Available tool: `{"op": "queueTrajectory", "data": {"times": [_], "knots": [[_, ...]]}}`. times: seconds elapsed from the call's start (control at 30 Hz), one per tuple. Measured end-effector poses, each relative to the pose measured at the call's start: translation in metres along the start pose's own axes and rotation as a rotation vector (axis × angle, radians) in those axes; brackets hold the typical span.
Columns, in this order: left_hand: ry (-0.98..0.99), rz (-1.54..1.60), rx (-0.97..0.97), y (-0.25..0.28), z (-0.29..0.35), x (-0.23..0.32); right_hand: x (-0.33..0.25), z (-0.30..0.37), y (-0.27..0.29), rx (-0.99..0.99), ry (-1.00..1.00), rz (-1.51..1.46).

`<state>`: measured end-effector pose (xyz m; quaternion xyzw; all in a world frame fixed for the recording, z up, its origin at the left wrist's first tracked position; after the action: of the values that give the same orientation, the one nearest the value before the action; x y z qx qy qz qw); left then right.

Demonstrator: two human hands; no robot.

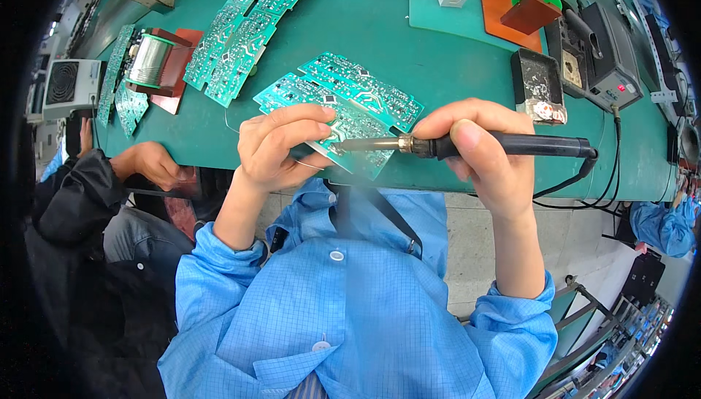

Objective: The person solders components onto circuit boards using a soldering iron and solder wire, turning the boards over by hand to solder different areas.

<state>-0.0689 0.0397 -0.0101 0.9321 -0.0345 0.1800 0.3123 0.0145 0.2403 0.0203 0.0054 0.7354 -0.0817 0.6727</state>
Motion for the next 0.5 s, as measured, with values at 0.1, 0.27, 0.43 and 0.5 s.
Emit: {"op": "queueTrajectory", "data": {"times": [0.1,0.27,0.43,0.5], "knots": [[-0.006,0.004,-0.002,-0.0007,-0.0004,-0.0003,0.0012,-0.0026,-0.0004,-0.019,0.002,-0.032],[-0.005,-0.003,-0.011,0.0003,0.0015,-0.0010,0.0025,-0.0063,-0.0007,-0.043,-0.019,-0.052],[-0.008,-0.001,-0.009,-0.0005,0.0008,-0.0016,0.0000,-0.0050,-0.0012,-0.014,-0.033,-0.049],[0.002,-0.002,0.000,-0.0005,-0.0004,-0.0013,-0.0017,-0.0042,0.0016,0.016,-0.039,-0.001]]}}
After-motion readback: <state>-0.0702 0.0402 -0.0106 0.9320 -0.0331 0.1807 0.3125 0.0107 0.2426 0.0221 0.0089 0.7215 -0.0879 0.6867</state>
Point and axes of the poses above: each hand's wrist, its own z-axis away from the middle knuckle, its own y-axis out of the back of the hand, x = y × z, the point moved 5 cm from there along -z, towards the middle knuckle, and after that the axes turned 3 degrees about -z, right-handed, at the moved point
